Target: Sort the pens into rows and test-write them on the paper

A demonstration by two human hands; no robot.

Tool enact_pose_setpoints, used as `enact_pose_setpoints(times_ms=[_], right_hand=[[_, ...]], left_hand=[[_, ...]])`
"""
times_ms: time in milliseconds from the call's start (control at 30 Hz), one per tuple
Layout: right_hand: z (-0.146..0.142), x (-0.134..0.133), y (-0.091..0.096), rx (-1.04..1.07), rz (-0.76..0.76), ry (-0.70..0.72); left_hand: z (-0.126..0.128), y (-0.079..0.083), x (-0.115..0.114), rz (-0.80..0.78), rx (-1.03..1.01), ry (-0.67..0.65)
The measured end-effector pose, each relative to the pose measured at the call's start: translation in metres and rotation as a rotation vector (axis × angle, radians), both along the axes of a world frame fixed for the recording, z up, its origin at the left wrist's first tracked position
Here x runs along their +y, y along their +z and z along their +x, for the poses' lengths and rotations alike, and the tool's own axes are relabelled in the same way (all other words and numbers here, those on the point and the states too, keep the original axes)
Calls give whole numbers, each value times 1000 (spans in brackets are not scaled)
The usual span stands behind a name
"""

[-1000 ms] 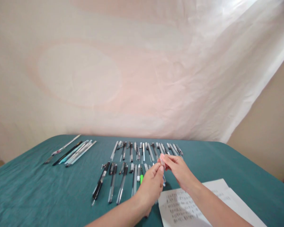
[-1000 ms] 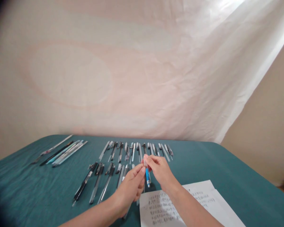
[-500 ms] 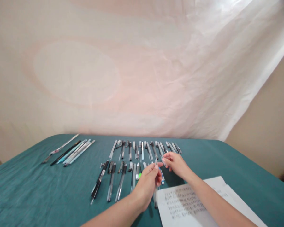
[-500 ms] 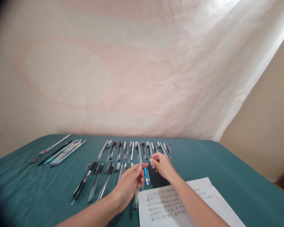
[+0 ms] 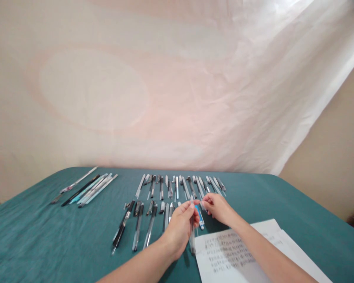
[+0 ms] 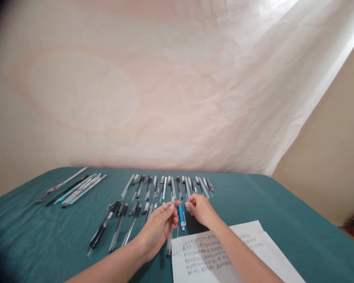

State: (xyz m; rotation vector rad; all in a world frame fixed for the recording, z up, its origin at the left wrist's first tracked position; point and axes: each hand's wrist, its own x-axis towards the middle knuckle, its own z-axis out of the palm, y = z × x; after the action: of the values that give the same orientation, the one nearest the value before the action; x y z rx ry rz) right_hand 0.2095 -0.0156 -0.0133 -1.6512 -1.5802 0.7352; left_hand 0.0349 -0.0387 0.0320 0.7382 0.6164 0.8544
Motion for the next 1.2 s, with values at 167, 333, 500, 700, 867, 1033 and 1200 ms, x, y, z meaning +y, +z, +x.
enact_pose_setpoints(times_ms=[167, 333, 500, 700, 867, 1033, 1200], right_hand=[[0, -1, 4, -20, -10, -4], [-4, -9, 34, 103, 17, 14], [-31, -26, 62, 513, -113, 137], [-39, -35, 76, 580, -45, 113], [-32, -32, 79, 551, 11, 37], [-37, -33, 75, 551, -3, 27], [-36, -34, 79, 542, 10, 42]], left_hand=[[0, 1, -1, -13, -22, -25], [-1, 3, -5, 10, -35, -79], [0, 5, -8, 37, -46, -114], [-2, 8, -12, 97, -52, -189], [-9, 15, -11, 323, 217, -306], [-12, 22, -4, 311, 162, -369], [-17, 26, -2, 281, 158, -438]])
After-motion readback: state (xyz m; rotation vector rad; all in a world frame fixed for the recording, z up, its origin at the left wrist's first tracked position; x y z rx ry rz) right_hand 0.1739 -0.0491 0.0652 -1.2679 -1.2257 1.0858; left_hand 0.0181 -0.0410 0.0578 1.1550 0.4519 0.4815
